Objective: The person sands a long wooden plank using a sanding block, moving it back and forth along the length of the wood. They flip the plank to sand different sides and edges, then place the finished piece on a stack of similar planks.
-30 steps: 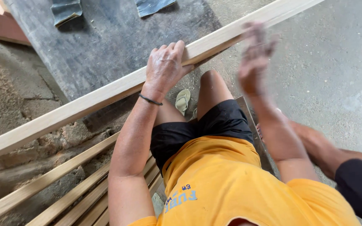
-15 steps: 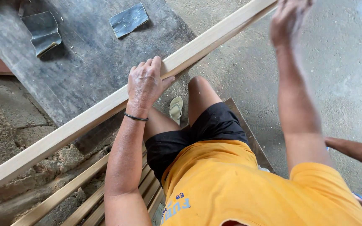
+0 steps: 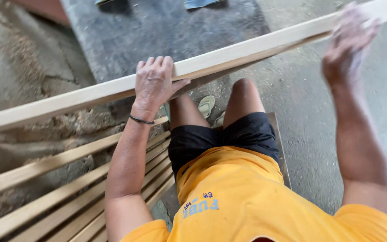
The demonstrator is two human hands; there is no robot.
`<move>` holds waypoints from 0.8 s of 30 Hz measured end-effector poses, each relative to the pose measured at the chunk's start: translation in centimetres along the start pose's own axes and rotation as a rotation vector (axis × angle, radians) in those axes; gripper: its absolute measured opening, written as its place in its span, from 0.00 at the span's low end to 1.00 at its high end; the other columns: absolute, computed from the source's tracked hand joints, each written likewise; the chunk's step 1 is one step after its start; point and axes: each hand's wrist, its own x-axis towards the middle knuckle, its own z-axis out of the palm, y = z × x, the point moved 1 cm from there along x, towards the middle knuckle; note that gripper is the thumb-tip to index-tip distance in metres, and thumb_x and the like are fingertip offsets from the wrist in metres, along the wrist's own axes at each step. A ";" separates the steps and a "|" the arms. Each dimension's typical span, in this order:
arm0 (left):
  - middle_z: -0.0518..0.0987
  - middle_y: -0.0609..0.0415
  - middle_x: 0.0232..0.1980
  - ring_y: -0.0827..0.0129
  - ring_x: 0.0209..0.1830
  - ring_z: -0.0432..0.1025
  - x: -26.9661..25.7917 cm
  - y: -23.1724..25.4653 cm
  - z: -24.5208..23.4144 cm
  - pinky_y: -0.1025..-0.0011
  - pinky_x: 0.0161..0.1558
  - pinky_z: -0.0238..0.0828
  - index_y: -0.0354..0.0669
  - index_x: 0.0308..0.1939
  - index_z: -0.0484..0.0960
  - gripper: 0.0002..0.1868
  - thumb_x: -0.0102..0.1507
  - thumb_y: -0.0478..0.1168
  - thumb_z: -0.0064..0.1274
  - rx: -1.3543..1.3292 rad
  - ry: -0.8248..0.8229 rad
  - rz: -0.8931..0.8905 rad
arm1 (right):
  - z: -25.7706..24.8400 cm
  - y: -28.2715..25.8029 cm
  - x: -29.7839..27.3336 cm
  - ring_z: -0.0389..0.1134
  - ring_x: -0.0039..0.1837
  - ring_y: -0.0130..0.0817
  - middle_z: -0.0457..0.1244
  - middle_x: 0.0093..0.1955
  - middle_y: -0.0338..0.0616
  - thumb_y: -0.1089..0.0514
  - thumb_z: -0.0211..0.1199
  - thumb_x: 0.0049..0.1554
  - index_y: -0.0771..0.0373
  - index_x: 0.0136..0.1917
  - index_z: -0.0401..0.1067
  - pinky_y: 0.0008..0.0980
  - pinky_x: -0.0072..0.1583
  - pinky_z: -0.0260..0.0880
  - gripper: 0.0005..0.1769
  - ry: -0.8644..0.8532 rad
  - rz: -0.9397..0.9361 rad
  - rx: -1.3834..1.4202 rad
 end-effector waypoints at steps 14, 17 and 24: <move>0.70 0.54 0.28 0.66 0.27 0.61 -9.2 -9.1 -1.7 0.70 0.34 0.53 0.45 0.25 0.66 0.35 0.48 0.76 0.43 0.083 0.002 -0.269 | 6.1 -11.1 -4.0 0.49 0.68 0.53 0.51 0.66 0.60 0.82 0.41 0.48 0.73 0.65 0.55 0.59 0.62 0.23 0.31 -0.243 -0.844 0.091; 0.70 0.52 0.29 0.61 0.31 0.62 -11.3 -11.5 -2.6 0.64 0.44 0.52 0.44 0.26 0.69 0.37 0.47 0.77 0.40 0.036 0.074 -0.291 | 2.3 -2.2 -1.7 0.52 0.64 0.63 0.49 0.64 0.69 0.77 0.32 0.51 0.79 0.65 0.51 0.56 0.59 0.51 0.27 0.012 -0.755 -0.039; 0.71 0.53 0.41 0.57 0.47 0.61 -15.4 -15.2 -3.7 0.49 0.57 0.28 0.47 0.39 0.74 0.30 0.51 0.67 0.49 -0.138 0.097 -0.434 | 3.7 -5.1 -4.3 0.53 0.54 0.46 0.52 0.57 0.57 0.66 0.38 0.65 0.74 0.67 0.55 0.42 0.51 0.54 0.18 0.290 -0.951 -1.604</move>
